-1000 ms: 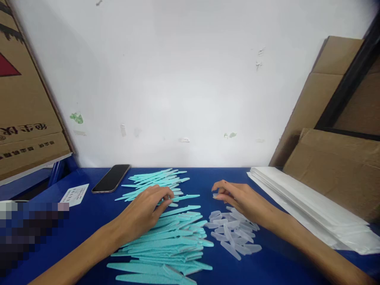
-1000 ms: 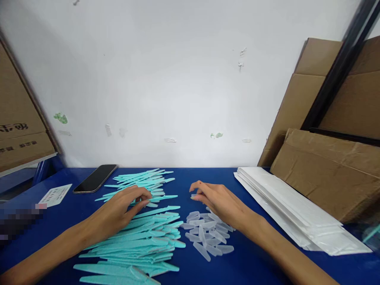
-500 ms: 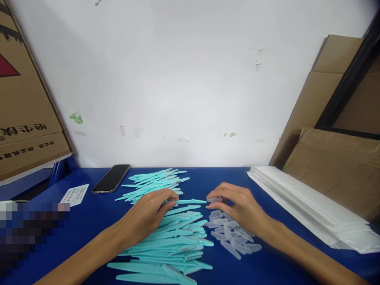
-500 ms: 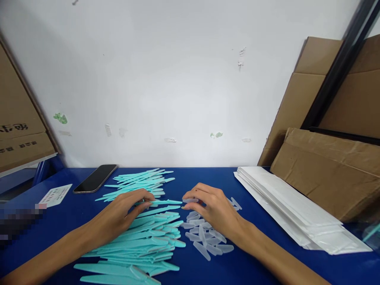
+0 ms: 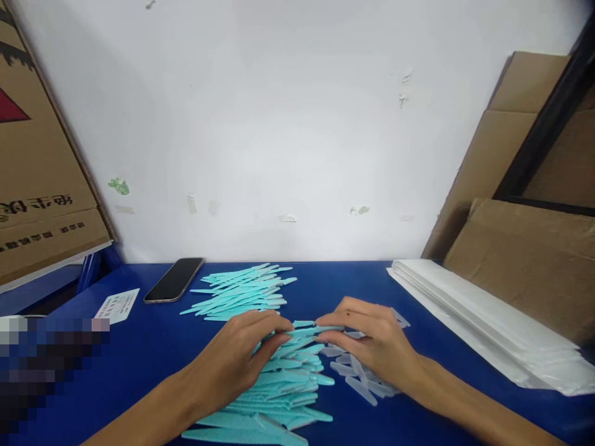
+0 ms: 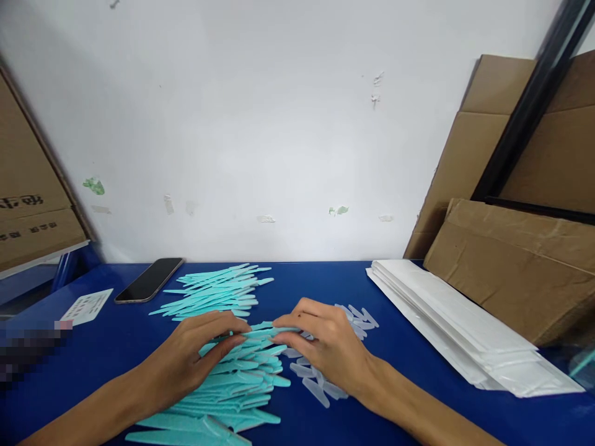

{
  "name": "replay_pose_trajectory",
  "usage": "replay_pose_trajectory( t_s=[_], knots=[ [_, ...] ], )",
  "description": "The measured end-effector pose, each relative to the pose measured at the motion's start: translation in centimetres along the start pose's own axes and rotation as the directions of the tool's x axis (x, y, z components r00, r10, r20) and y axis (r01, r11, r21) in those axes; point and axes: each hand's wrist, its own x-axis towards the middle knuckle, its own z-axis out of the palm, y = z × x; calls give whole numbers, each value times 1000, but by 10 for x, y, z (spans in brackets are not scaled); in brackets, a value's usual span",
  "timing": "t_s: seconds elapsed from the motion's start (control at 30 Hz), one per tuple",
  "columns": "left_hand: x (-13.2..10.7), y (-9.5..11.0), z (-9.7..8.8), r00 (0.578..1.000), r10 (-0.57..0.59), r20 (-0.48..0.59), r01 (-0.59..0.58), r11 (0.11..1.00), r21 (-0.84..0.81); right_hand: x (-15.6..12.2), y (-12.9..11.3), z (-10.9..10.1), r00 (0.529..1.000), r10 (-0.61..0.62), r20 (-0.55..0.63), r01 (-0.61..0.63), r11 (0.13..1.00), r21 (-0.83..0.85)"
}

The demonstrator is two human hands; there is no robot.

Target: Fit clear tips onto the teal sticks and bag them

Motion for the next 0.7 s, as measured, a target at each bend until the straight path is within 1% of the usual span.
replay_pose_trajectory(
  t_s=[0.1, 0.17, 0.2, 0.27, 0.33, 0.4, 0.47, 0.53, 0.6, 0.7],
  knots=[
    [3, -1, -2, 996, 25, -83, -16, 994, 106, 3, 0, -7, 999, 6, 32, -4, 999, -49],
    [7, -10, -9, 992, 20, -124, 7, 977, 215, 4, 4, -13, 997, 18, 76, -7, 991, -136],
    [8, -17, -14, 989, 2, -146, 38, 961, 274, 5, 8, -16, 995, 37, 93, -19, 983, -181],
    [11, -35, -26, 988, -65, -140, 115, 916, 385, 5, 17, -22, 992, 75, 105, -48, 971, -232],
    [11, -55, -37, 980, -137, -145, 189, 869, 457, 3, 28, -27, 986, 102, 135, -63, 961, -268],
    [9, -73, -45, 976, -194, -100, 218, 857, 467, 1, 36, -29, 974, 129, 188, -66, 948, -311],
    [6, -85, -48, 967, -250, -57, 248, 861, 443, 0, 40, -29, 958, 149, 244, -57, 936, -348],
    [3, -91, -47, 960, -281, -9, 259, 870, 420, 0, 41, -29, 946, 149, 289, -35, 931, -365],
    [2, -90, -44, 961, -278, 17, 246, 875, 418, 0, 40, -29, 938, 146, 314, -20, 929, -370],
    [3, -79, -41, 976, -219, -13, 203, 880, 429, 2, 42, -33, 941, 157, 301, -28, 920, -392]
  ],
)
